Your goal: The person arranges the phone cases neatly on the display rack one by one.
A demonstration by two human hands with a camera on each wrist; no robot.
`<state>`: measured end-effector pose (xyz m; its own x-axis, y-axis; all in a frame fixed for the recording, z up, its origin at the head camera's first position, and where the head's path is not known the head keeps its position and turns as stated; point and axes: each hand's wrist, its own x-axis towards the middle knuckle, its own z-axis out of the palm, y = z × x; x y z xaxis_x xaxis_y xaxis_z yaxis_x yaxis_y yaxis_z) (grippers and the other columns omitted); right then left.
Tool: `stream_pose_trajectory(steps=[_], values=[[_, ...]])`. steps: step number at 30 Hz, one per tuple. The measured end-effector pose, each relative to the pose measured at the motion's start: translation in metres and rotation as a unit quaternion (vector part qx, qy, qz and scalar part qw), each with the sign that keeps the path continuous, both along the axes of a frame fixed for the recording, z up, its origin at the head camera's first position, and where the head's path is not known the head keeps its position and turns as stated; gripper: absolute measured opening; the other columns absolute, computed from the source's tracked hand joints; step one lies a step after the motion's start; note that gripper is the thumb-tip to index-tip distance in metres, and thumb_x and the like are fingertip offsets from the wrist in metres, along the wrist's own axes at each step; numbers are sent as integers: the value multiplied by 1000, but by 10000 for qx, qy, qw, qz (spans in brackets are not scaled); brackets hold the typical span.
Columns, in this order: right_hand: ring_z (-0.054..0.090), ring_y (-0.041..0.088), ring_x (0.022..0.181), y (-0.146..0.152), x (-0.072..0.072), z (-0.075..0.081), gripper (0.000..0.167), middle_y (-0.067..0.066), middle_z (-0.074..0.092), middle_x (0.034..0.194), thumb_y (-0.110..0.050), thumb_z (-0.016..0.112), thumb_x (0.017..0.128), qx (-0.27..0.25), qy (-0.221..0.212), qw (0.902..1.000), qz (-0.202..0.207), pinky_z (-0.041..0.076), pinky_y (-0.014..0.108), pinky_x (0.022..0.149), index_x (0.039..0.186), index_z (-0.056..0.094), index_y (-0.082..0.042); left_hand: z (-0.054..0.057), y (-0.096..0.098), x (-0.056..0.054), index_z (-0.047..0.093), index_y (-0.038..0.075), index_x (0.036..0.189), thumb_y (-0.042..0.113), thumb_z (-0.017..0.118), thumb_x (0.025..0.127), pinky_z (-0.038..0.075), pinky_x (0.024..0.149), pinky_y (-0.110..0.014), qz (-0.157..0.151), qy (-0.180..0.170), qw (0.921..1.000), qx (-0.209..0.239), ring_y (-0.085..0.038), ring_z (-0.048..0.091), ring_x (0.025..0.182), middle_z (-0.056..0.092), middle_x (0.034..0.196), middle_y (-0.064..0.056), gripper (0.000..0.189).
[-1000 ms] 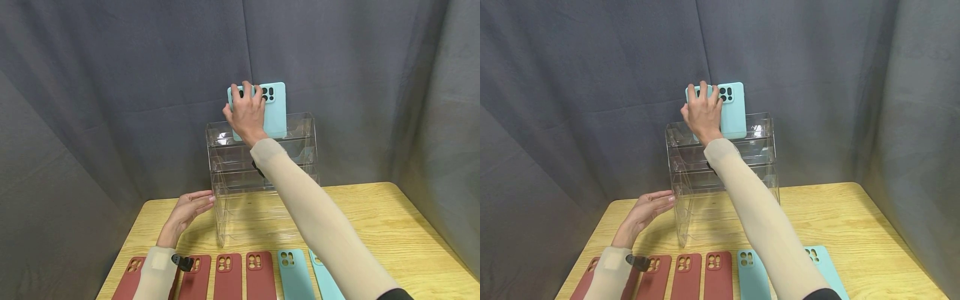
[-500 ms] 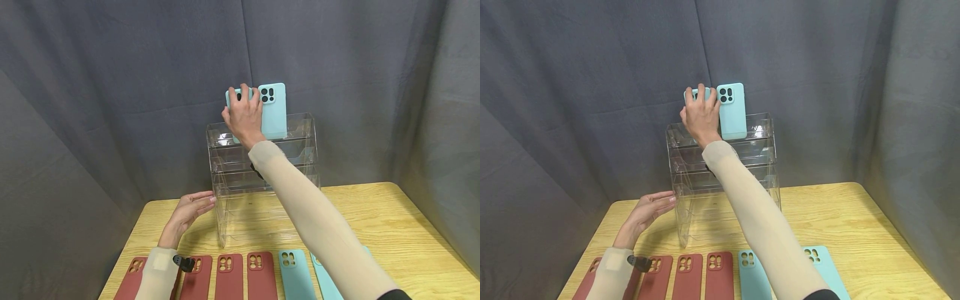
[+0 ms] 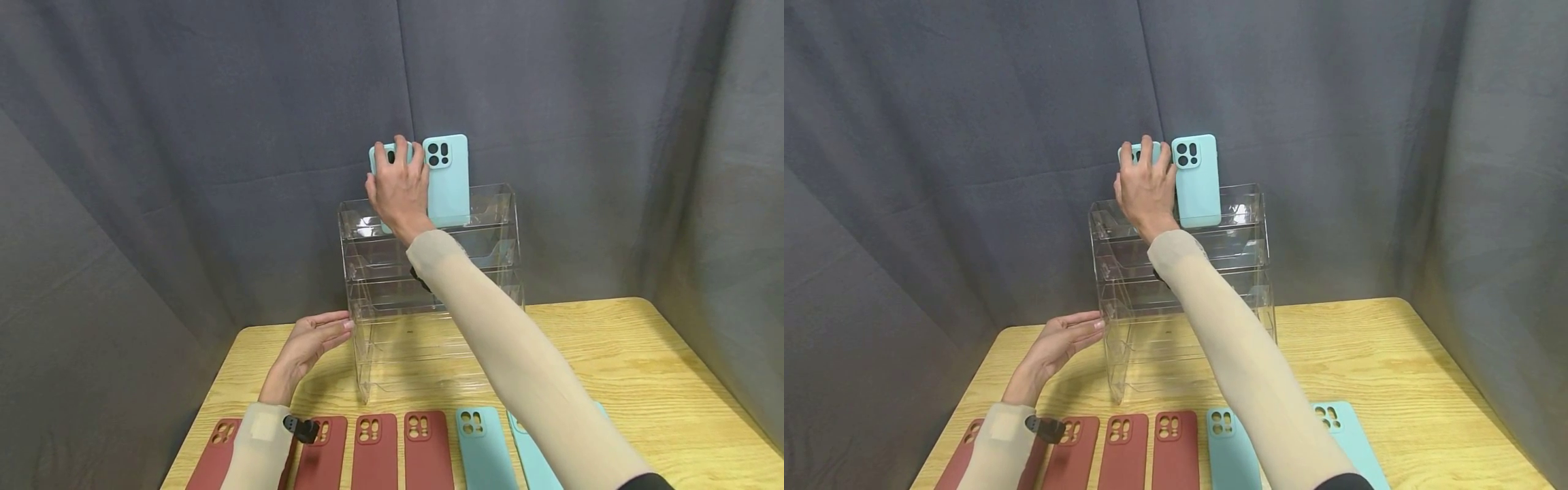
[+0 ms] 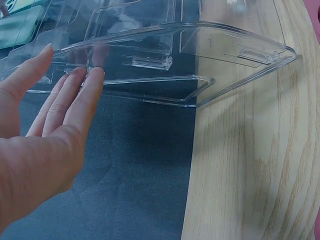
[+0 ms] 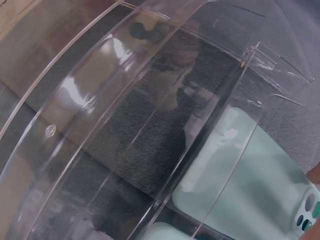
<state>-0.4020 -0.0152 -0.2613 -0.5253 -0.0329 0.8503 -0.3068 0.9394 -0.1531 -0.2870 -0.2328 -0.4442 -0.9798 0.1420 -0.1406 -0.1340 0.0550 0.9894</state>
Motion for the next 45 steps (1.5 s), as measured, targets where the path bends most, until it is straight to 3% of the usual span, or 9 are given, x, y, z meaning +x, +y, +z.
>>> stream_pose_trajectory(steps=[6, 12, 20, 24, 31, 36, 45], values=[[52, 45, 140, 2, 7, 5, 51, 20, 54, 151, -38, 69, 100, -23, 267, 9996, 107, 52, 57, 110, 143, 61, -11, 0, -2, -1, 56, -5, 147, 9, 72, 100, 57, 111, -36, -11, -51, 10000, 37, -15, 73, 117, 55, 152, -25, 52], [55, 41, 134, 14, 29, 15, 49, 19, 57, 146, -39, 69, 100, 58, 505, 9971, 560, 52, 55, 108, 139, 64, -10, 0, -3, -2, 54, -5, 148, 9, 72, 100, 57, 110, -33, 16, -71, 9999, 123, -15, 73, 117, 53, 154, -25, 52], [64, 39, 117, 48, 61, 9, 44, 17, 66, 131, -34, 74, 97, 13, 698, 9906, 1173, 56, 51, 88, 130, 67, -6, 0, -5, -4, 55, -5, 148, 9, 72, 100, 58, 109, -31, 53, -53, 9999, 115, -14, 73, 117, 53, 154, -25, 53], [67, 38, 109, 71, 79, 5, 40, 17, 70, 121, -30, 76, 95, -135, 754, 9859, 1486, 59, 51, 86, 124, 70, -3, 0, -6, -3, 55, -5, 148, 10, 73, 99, 58, 109, -32, 34, -67, 9999, 107, -19, 72, 121, 52, 155, -25, 54], [74, 32, 87, 116, 116, 2, 23, 15, 78, 97, -23, 76, 96, -392, 462, 9801, 1889, 61, 48, 73, 104, 77, -2, 1, -9, 0, 53, -6, 148, 8, 72, 100, 59, 105, -28, 33, -115, 9998, 161, -17, 73, 119, 51, 156, -24, 54], [75, 32, 82, 150, 138, -12, 18, 14, 79, 91, -19, 76, 95, -447, 275, 9787, 1987, 60, 48, 69, 95, 77, 0, 3, -10, 1, 54, -6, 148, 7, 71, 100, 59, 105, -28, 74, -69, 9998, 168, -14, 73, 117, 49, 157, -24, 53], [75, 35, 82, 201, 167, -61, 16, 15, 78, 90, -14, 80, 88, -212, 135, 9853, 1691, 60, 52, 65, 95, 77, 0, 2, -12, 5, 53, -5, 149, 8, 71, 100, 57, 110, -32, 5, -94, 9999, 109, -17, 72, 121, 49, 158, -23, 54]])
